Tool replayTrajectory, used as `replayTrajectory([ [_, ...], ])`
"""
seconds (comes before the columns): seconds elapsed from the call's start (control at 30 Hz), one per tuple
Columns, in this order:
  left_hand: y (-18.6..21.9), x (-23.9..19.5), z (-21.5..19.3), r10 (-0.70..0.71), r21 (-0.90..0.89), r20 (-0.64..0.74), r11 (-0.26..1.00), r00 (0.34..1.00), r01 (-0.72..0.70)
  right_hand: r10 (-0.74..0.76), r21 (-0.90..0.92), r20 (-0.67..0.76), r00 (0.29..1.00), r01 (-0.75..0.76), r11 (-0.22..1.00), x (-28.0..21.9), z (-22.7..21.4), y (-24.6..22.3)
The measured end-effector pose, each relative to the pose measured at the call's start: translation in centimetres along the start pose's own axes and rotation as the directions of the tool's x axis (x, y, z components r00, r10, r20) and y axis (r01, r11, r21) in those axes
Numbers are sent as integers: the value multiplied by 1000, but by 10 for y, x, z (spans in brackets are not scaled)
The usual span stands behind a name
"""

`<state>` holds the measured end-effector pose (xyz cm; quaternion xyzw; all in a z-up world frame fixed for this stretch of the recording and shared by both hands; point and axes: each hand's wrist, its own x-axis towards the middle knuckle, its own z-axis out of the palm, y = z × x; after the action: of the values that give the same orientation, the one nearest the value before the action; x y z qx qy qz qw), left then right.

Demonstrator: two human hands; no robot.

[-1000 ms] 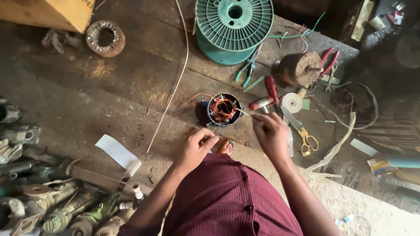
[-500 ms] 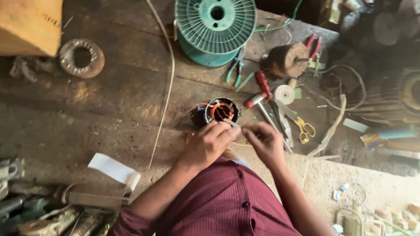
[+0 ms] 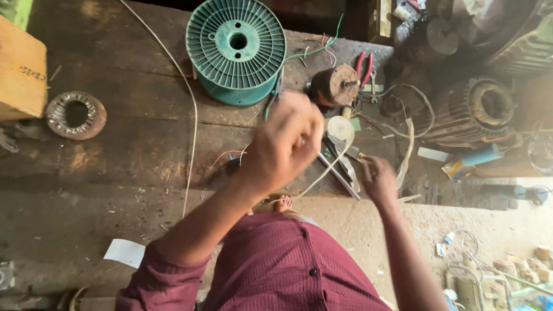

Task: The person works on a small electrical motor stator, stripping and twisting copper wires, and using pliers and shears to cut and adjust the windings. The person repeatedly manipulates the wires and tools on a cluttered workbench.

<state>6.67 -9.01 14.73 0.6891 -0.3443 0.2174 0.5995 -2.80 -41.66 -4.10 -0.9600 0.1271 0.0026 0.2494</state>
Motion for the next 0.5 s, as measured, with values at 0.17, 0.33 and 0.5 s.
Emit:
replayTrajectory([
  [0.17, 32, 64, -9, -108, -320, -342, 947, 933, -8, -164, -396, 11, 986, 155, 905, -9, 0, 62],
  [0.33, -2, 86, 58, -304, -571, -423, 821, 854, 9, -145, -414, 87, 986, 169, 895, 0, 2, 67],
  [0.5, -77, 1, 112, -877, -767, -71, 352, 474, 537, -53, -460, 258, 965, 171, 871, 17, 2, 71],
])
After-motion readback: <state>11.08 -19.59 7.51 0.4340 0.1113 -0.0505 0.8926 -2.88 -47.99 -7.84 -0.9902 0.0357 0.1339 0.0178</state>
